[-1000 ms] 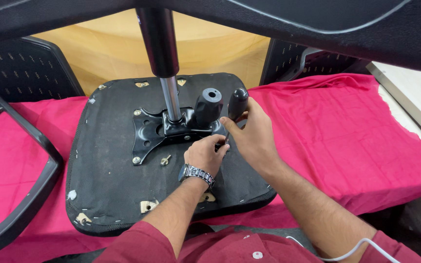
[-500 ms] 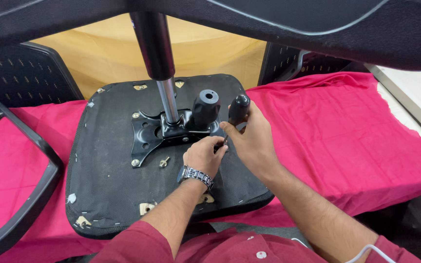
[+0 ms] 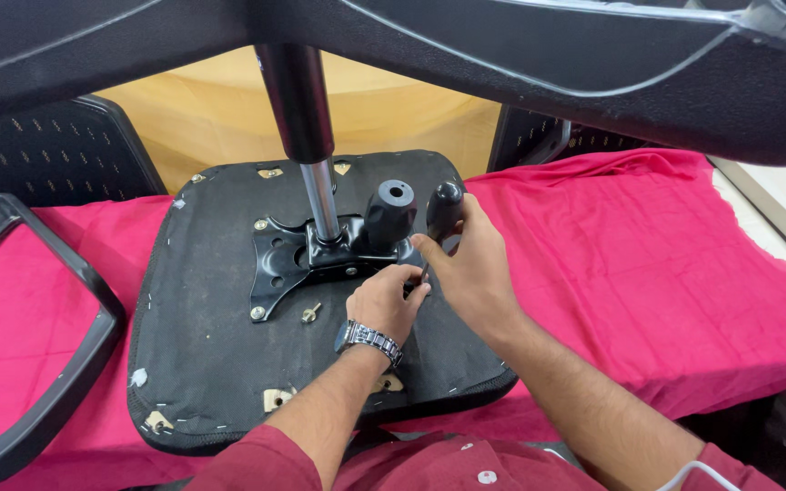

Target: The person uses a screwdriver to tighten screws on the underside of an office chair seat, securing the central gas lift mechanism to the seat base. The person then flips the seat upright to inspect the assembly.

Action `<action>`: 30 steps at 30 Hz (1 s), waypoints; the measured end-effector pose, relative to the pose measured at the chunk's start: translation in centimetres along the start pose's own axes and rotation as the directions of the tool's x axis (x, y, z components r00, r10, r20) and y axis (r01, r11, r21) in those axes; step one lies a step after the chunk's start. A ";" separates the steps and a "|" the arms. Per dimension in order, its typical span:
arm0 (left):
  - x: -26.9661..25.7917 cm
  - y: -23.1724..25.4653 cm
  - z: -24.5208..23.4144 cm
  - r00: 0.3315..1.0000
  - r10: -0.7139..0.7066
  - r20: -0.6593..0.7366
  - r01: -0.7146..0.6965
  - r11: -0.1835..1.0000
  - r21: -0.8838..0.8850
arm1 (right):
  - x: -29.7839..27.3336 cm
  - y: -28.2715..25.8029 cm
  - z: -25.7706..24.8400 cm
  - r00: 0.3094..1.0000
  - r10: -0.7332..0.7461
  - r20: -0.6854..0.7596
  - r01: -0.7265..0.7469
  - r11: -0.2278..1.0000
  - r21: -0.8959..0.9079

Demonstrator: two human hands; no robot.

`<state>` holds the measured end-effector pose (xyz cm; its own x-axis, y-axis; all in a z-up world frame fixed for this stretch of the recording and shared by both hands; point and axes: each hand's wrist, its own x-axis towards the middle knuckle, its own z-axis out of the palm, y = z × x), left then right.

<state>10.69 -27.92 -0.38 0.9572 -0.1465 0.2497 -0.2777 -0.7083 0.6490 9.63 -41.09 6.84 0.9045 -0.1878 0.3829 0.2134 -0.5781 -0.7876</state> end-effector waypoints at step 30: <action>0.2 -0.8 -0.3 1.000 -0.016 0.021 0.018 0.995 -0.102 | 0.1 -1.6 0.9 0.996 -0.070 -0.048 0.070 0.997 -0.020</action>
<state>11.10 -27.15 -0.61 0.9631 -0.1494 0.2239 -0.2670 -0.6366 0.7235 9.75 -39.48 7.74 0.8686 -0.1843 0.4601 0.2684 -0.6056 -0.7492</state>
